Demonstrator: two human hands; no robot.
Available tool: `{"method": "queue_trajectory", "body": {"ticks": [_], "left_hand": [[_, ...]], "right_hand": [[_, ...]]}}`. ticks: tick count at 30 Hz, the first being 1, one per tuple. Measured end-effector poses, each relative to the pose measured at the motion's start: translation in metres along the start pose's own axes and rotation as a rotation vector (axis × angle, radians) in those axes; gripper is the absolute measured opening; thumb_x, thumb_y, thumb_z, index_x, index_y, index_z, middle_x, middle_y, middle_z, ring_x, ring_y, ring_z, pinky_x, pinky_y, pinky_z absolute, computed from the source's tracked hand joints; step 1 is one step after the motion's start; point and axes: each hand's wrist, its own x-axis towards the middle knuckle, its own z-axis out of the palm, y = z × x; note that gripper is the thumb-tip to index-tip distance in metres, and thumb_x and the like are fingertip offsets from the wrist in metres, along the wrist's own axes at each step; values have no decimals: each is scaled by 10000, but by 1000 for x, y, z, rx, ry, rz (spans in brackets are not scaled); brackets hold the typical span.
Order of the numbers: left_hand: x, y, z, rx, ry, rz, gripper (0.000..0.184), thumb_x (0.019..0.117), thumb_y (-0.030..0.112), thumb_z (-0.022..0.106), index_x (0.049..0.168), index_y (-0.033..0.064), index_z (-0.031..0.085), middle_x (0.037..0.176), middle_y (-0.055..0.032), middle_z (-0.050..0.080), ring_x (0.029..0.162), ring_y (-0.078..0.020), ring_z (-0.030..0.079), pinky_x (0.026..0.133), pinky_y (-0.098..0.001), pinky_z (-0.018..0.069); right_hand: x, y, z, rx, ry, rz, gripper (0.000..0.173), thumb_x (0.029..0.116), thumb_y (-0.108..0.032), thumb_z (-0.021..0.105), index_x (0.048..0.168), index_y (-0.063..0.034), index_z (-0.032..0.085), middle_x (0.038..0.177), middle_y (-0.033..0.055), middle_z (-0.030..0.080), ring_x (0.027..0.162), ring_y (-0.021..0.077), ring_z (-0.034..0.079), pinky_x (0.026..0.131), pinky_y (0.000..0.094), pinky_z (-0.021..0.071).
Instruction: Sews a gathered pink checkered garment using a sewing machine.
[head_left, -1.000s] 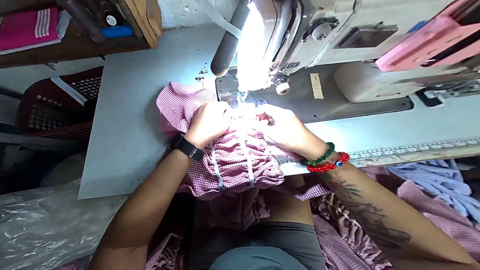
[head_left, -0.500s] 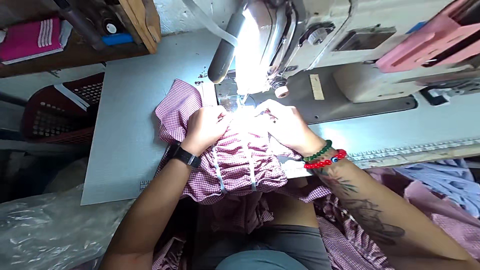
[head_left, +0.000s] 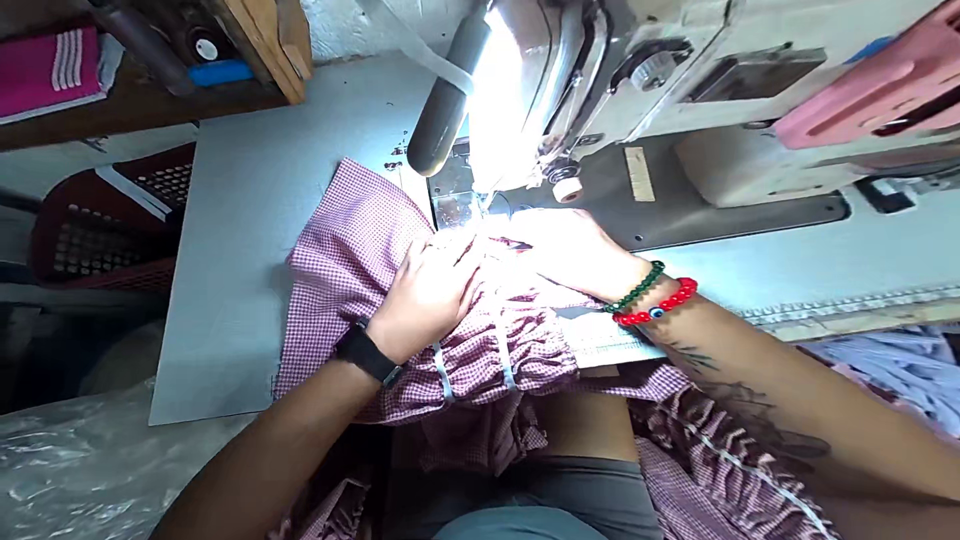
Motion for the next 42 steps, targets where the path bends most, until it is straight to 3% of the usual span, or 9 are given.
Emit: {"method": "queue_trajectory", "body": {"ticks": [3, 6, 12, 24, 29, 33, 36, 39, 42], "left_hand": [[13, 2, 3, 26, 7, -11, 433, 1060, 316, 429, 1399, 131, 625, 1501, -61, 557, 1367, -274, 508, 1100, -501, 375], [21, 5, 4, -11, 31, -46, 412, 1050, 308, 448, 1370, 142, 647, 1478, -49, 580, 1372, -280, 503, 1095, -524, 374], [22, 6, 3, -36, 32, -100, 431, 1047, 306, 433, 1403, 170, 633, 1476, -16, 587, 1393, -279, 480, 1133, -521, 335], [22, 1, 5, -33, 25, -132, 452, 1064, 353, 403, 1455, 236, 599, 1522, 19, 553, 1469, -289, 407, 1160, -536, 288], [24, -1, 5, -18, 33, -136, 452, 1065, 351, 392, 1452, 252, 604, 1545, 16, 528, 1477, -298, 389, 1157, -549, 269], [20, 1, 4, 24, 85, -63, 396, 1058, 321, 446, 1349, 201, 685, 1506, -103, 548, 1449, -343, 421, 1177, -595, 252], [15, 4, 5, 46, 85, -26, 362, 1039, 315, 477, 1294, 220, 717, 1441, -75, 583, 1397, -313, 444, 1134, -592, 252], [13, 6, 5, 12, 56, -35, 396, 1054, 346, 440, 1346, 254, 692, 1436, -34, 586, 1369, -299, 440, 1112, -592, 232], [10, 11, 0, -44, 51, 2, 373, 1046, 320, 451, 1245, 222, 751, 1412, 13, 633, 1415, -281, 437, 1156, -614, 191]], "right_hand": [[10, 4, -1, -20, -81, 134, 330, 897, -110, 710, 1210, -198, 763, 951, 98, 720, 915, 311, 698, 790, 554, 540], [8, 8, 0, -37, -12, 142, 236, 876, -83, 709, 1097, -130, 779, 931, 126, 729, 899, 344, 713, 767, 584, 547], [4, 9, 1, 1, 29, 151, 293, 884, -35, 702, 1144, -142, 783, 1000, 127, 749, 953, 341, 717, 824, 581, 547], [4, 11, 3, -17, 60, 128, 309, 900, -67, 679, 1174, -171, 777, 987, 134, 737, 952, 346, 709, 807, 567, 543], [7, 12, -1, -41, 25, 177, 329, 911, -65, 658, 1192, -197, 768, 1018, 150, 733, 981, 374, 701, 801, 604, 531], [7, 13, -5, -66, 30, 237, 309, 940, -100, 668, 1208, -219, 763, 1053, 177, 728, 993, 407, 693, 803, 623, 523], [13, 17, -7, -60, -5, 273, 305, 965, -165, 662, 1242, -256, 753, 1089, 179, 733, 1031, 411, 690, 837, 629, 517], [21, 24, -6, -63, 46, 258, 254, 953, -195, 687, 1191, -148, 762, 1095, 201, 718, 1017, 432, 687, 813, 642, 515], [26, 28, -9, -25, 118, 213, 224, 923, -82, 674, 1130, -44, 753, 1087, 249, 703, 990, 472, 683, 785, 664, 507]]}}
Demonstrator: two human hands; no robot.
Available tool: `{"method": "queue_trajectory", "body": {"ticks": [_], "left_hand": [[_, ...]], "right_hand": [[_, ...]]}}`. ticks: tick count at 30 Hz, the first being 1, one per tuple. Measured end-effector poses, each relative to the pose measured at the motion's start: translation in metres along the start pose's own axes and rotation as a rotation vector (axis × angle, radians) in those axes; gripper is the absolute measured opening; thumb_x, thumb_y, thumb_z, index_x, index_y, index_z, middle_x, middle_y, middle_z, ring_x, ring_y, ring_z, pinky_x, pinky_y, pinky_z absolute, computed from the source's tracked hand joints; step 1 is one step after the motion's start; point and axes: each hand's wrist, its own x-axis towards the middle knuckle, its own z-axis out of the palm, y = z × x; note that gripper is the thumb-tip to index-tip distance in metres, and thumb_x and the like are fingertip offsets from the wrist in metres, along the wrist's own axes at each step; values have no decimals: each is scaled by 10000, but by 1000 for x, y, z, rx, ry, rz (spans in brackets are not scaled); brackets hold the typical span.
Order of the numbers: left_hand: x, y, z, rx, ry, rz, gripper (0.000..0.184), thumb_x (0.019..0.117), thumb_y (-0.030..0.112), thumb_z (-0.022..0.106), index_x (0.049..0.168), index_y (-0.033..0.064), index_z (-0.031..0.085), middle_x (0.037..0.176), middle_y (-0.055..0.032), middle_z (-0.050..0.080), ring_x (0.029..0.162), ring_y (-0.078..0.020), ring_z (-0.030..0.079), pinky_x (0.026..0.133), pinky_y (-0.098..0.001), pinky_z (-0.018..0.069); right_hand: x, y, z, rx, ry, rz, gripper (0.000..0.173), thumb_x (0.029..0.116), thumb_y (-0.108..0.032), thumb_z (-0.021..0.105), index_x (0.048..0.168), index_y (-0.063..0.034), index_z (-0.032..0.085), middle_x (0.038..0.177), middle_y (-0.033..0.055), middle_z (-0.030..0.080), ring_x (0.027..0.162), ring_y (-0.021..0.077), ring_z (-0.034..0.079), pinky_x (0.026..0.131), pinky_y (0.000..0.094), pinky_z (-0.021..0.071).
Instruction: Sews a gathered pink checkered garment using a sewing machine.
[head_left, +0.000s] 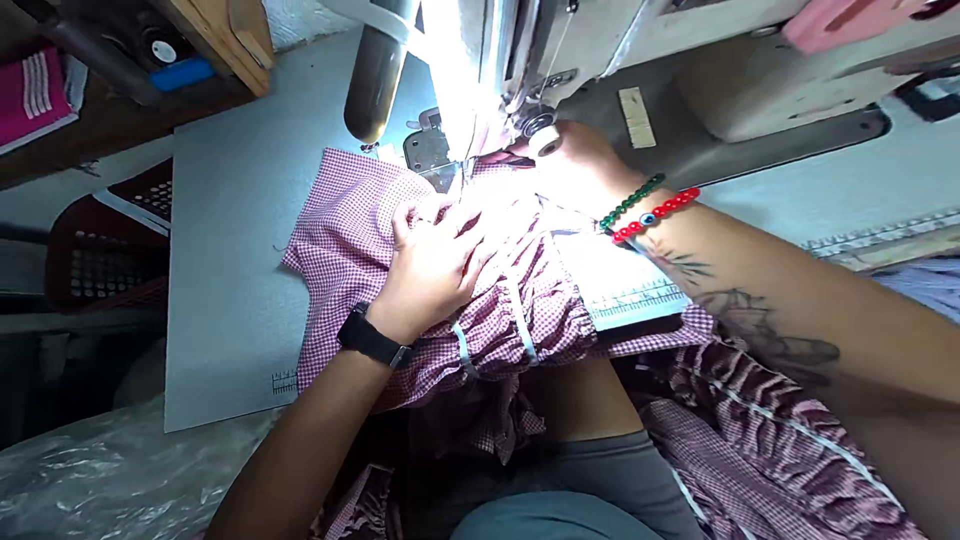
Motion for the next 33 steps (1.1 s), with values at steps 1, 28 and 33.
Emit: {"method": "queue_trajectory", "body": {"ticks": [1, 28, 33], "left_hand": [[-2, 1, -1, -13, 2, 12, 372, 1050, 314, 447, 1221, 211, 761, 1409, 17, 638, 1425, -282, 432, 1161, -626, 176], [-8, -1, 7, -121, 77, 201, 346, 1020, 304, 496, 1129, 183, 801, 1205, -2, 737, 1196, -159, 625, 1122, -519, 301], [-15, 6, 7, -138, 91, 197, 345, 1019, 309, 496, 1128, 201, 804, 1202, 19, 750, 1248, -155, 619, 1155, -537, 286]], "right_hand": [[1, 0, -2, 18, 16, -20, 228, 923, -46, 647, 1129, -23, 742, 1074, 267, 695, 984, 484, 677, 779, 663, 498], [26, -3, -23, -71, -172, 71, 255, 1029, -119, 549, 1116, 90, 666, 1129, 318, 660, 1112, 501, 631, 890, 653, 471], [-52, -15, -21, -19, 132, -245, 201, 912, -248, 622, 944, -86, 737, 891, 126, 694, 777, 324, 693, 579, 516, 533]]}}
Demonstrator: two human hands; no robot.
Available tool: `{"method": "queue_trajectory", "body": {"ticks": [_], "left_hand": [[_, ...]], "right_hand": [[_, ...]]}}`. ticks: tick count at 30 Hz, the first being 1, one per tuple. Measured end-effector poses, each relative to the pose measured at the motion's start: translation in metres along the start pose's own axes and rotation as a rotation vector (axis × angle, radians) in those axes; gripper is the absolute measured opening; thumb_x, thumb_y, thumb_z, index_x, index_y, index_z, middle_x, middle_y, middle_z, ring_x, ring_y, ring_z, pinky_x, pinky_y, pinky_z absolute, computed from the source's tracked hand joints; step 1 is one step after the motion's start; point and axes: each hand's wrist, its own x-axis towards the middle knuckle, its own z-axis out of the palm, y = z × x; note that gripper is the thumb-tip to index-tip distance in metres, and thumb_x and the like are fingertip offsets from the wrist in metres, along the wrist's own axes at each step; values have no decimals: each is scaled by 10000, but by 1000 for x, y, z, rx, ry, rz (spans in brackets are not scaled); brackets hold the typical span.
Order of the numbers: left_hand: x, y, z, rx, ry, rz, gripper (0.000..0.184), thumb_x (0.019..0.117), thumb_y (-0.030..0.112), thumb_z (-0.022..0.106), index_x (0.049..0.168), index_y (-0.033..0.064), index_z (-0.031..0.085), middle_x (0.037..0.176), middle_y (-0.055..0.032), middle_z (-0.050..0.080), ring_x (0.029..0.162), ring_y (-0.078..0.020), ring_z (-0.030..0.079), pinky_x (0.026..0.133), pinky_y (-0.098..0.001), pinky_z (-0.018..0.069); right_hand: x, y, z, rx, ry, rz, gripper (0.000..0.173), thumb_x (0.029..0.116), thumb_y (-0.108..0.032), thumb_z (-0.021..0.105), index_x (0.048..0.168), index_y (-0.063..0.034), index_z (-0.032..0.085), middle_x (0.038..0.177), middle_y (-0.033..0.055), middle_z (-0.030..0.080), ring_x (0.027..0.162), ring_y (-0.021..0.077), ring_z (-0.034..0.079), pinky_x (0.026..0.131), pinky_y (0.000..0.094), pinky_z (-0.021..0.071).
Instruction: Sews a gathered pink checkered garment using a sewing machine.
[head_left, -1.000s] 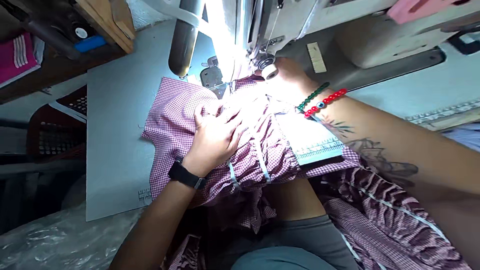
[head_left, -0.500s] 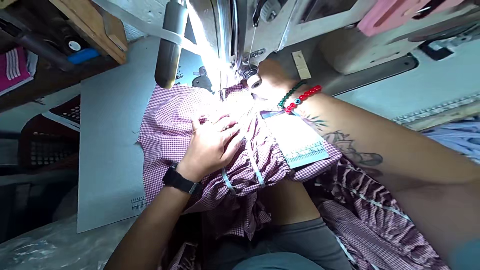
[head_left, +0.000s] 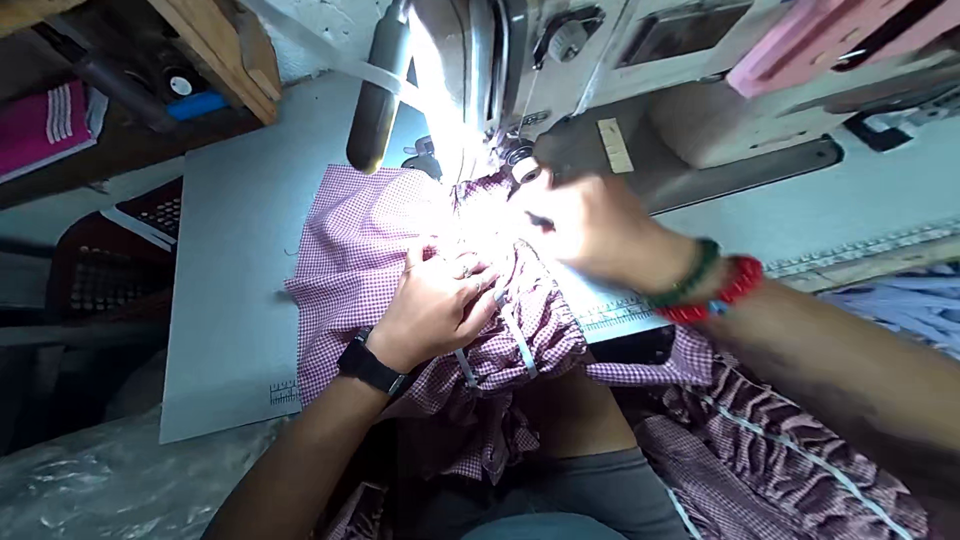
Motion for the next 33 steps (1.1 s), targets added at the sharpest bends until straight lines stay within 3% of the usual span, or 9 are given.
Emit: {"method": "queue_trajectory", "body": {"ticks": [3, 8, 11, 15, 21, 24, 27, 31, 33], "left_hand": [[-1, 2, -2, -23, -5, 25, 339, 1013, 306, 506, 1120, 186, 805, 1170, 12, 754, 1202, -140, 638, 1151, -513, 303], [-1, 3, -4, -12, -4, 38, 332, 1014, 307, 511, 1086, 184, 811, 1128, 11, 761, 1165, -139, 653, 1151, -497, 310], [-2, 2, -3, 6, -10, 45, 339, 1016, 310, 502, 1107, 205, 810, 1141, 21, 759, 1189, -144, 642, 1152, -502, 305], [-2, 5, -4, -11, 3, 61, 316, 1004, 302, 528, 1007, 179, 819, 1106, 15, 768, 1164, -150, 658, 1141, -504, 321], [-6, 6, -5, 6, -31, 55, 324, 1013, 314, 526, 988, 172, 816, 1137, 7, 761, 1184, -152, 652, 1164, -504, 309], [-6, 5, -5, 15, -25, 57, 326, 1011, 312, 518, 1009, 184, 817, 1150, 12, 760, 1208, -162, 646, 1148, -518, 324], [-8, 7, -5, 23, -47, 49, 331, 1021, 324, 514, 1050, 190, 815, 1159, 18, 757, 1243, -163, 629, 1178, -523, 305], [-8, 10, -7, 35, -48, 49, 335, 1021, 334, 515, 1058, 183, 812, 1166, 14, 752, 1217, -156, 636, 1158, -495, 327], [-7, 10, -7, 62, -26, 40, 344, 1009, 357, 515, 1013, 175, 807, 1143, 14, 752, 1117, -145, 660, 1104, -487, 348]], "right_hand": [[-33, -8, 1, 13, -142, -137, 319, 880, -164, 629, 1168, -150, 767, 1272, 59, 696, 1008, 292, 693, 748, 473, 571], [-40, 3, 4, -79, -172, -127, 424, 915, -247, 590, 1310, -159, 716, 1421, 24, 639, 997, 317, 665, 703, 470, 529], [-38, 2, 4, -115, -164, -120, 436, 937, -290, 559, 1325, -160, 708, 1397, 37, 658, 953, 331, 673, 639, 474, 511], [-34, 9, 5, -126, -177, -157, 452, 906, -269, 598, 1337, -181, 704, 1429, 37, 631, 1006, 358, 654, 637, 486, 512], [-29, 17, 8, -135, -176, -168, 461, 895, -266, 619, 1342, -189, 699, 1369, 60, 667, 1044, 384, 644, 642, 497, 514], [-25, 18, 9, -117, -155, -112, 357, 869, -262, 643, 1194, -170, 760, 1111, 95, 726, 957, 379, 657, 589, 507, 493], [-21, 15, 5, -101, -190, -68, 372, 872, -192, 673, 1239, -176, 730, 1172, 104, 700, 959, 379, 652, 599, 522, 497], [-17, 20, 11, -65, -134, -210, 539, 816, -40, 643, 1331, -186, 702, 1369, 133, 651, 1084, 436, 642, 681, 546, 537], [-15, 24, 16, -38, -66, -311, 438, 849, -64, 594, 1237, -198, 748, 1116, 189, 721, 913, 445, 675, 583, 530, 509]]}}
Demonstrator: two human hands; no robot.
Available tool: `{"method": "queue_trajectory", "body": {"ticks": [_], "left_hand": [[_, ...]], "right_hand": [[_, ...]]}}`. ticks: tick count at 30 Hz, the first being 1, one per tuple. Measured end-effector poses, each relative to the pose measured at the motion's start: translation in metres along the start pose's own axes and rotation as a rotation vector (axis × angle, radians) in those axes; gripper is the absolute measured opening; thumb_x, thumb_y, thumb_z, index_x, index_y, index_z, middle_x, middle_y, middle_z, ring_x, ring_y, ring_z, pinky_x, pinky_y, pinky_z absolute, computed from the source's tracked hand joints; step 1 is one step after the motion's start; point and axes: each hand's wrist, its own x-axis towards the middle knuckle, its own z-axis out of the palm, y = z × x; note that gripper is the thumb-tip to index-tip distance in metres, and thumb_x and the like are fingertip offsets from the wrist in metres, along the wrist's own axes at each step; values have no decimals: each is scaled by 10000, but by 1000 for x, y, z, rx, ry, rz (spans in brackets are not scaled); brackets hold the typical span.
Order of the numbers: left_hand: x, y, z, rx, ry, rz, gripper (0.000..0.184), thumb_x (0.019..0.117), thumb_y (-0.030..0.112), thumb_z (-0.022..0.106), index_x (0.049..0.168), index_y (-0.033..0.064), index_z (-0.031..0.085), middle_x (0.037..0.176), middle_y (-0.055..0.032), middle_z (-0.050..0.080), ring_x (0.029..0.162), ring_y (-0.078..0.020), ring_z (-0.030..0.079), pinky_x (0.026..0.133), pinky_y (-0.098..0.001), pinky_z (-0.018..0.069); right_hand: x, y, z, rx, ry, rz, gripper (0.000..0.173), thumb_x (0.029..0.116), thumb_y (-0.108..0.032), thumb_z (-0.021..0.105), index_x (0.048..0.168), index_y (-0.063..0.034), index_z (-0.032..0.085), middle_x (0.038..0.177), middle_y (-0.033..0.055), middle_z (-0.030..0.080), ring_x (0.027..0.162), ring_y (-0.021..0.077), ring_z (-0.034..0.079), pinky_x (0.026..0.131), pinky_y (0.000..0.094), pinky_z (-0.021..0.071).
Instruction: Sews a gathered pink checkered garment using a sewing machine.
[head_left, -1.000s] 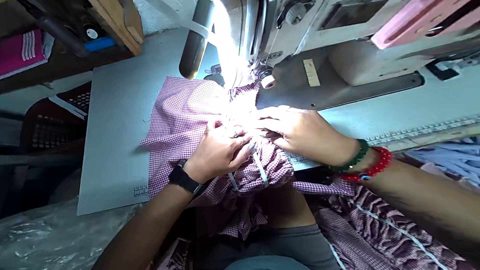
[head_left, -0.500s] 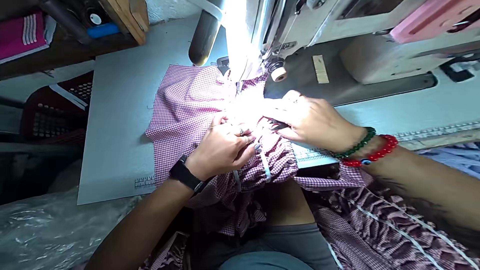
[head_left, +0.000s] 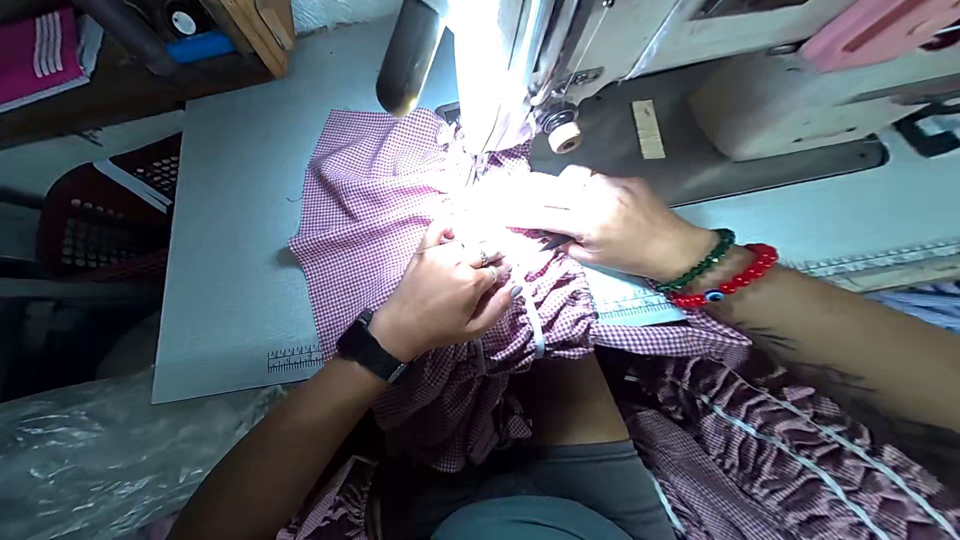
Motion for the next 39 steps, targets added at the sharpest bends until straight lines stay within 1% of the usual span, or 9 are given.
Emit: {"method": "queue_trajectory", "body": {"ticks": [2, 7, 10, 14, 19, 22, 33, 37, 39], "left_hand": [[3, -2, -1, 30, 19, -9, 360, 999, 382, 516, 970, 169, 805, 1087, 8, 755, 962, -147, 665, 1037, -495, 347], [6, -1, -3, 58, 4, -12, 360, 987, 395, 511, 974, 194, 810, 1117, 19, 759, 1118, -174, 652, 1064, -517, 335], [2, 1, -1, 48, -16, -19, 362, 991, 402, 519, 916, 203, 811, 1154, 36, 759, 1262, -184, 611, 1166, -557, 265], [-2, 4, 0, 8, -30, 4, 369, 1005, 378, 506, 918, 185, 807, 1200, 27, 748, 1269, -174, 612, 1170, -541, 272], [-2, 5, 0, -16, -26, 24, 353, 1009, 337, 505, 941, 157, 800, 1192, 15, 751, 1194, -146, 654, 1144, -513, 321], [-2, 5, -1, -19, -39, 16, 337, 1007, 333, 511, 993, 174, 808, 1195, 21, 750, 1203, -147, 650, 1149, -511, 325], [-3, 9, -2, -42, -46, 29, 346, 1016, 338, 512, 937, 178, 808, 1131, 14, 763, 1232, -173, 640, 1155, -520, 336], [-6, 9, -3, -3, -60, 27, 362, 1028, 349, 493, 1042, 188, 817, 1206, 6, 752, 1262, -181, 633, 1182, -513, 325], [-7, 9, -3, 3, -61, 26, 367, 1031, 351, 487, 1102, 193, 810, 1240, 3, 744, 1281, -187, 624, 1185, -519, 312]], "right_hand": [[0, 1, -1, 19, 2, -15, 384, 844, -84, 593, 1167, -177, 778, 982, 185, 732, 868, 450, 679, 567, 536, 501], [0, -3, -12, -10, -104, 59, 389, 850, -279, 608, 1177, -144, 770, 1311, 85, 702, 1106, 414, 651, 693, 542, 542], [-6, -5, -12, 27, -96, 63, 486, 790, -117, 693, 1273, -154, 741, 1293, 161, 676, 1035, 435, 642, 663, 557, 513], [-3, -9, -12, 51, -68, -49, 483, 790, 2, 648, 1212, -198, 771, 1183, 103, 747, 927, 384, 706, 669, 532, 545], [0, -10, -16, 23, -83, -57, 428, 784, -41, 623, 1166, -149, 781, 1213, 136, 733, 931, 400, 712, 650, 547, 546], [2, -11, -17, 58, -77, -98, 352, 871, -27, 589, 1146, -129, 782, 1210, 121, 736, 998, 340, 730, 697, 499, 581], [1, -7, -20, 90, -118, -142, 328, 823, -46, 609, 1093, -73, 793, 1195, 143, 738, 894, 340, 737, 649, 492, 572], [0, -5, -21, 116, -127, -152, 392, 844, -47, 586, 1179, -122, 774, 1216, 115, 740, 993, 324, 734, 729, 479, 586], [-2, -4, -20, 123, -127, -153, 319, 855, -50, 577, 1080, -108, 796, 1197, 120, 740, 1021, 322, 728, 740, 483, 587]]}}
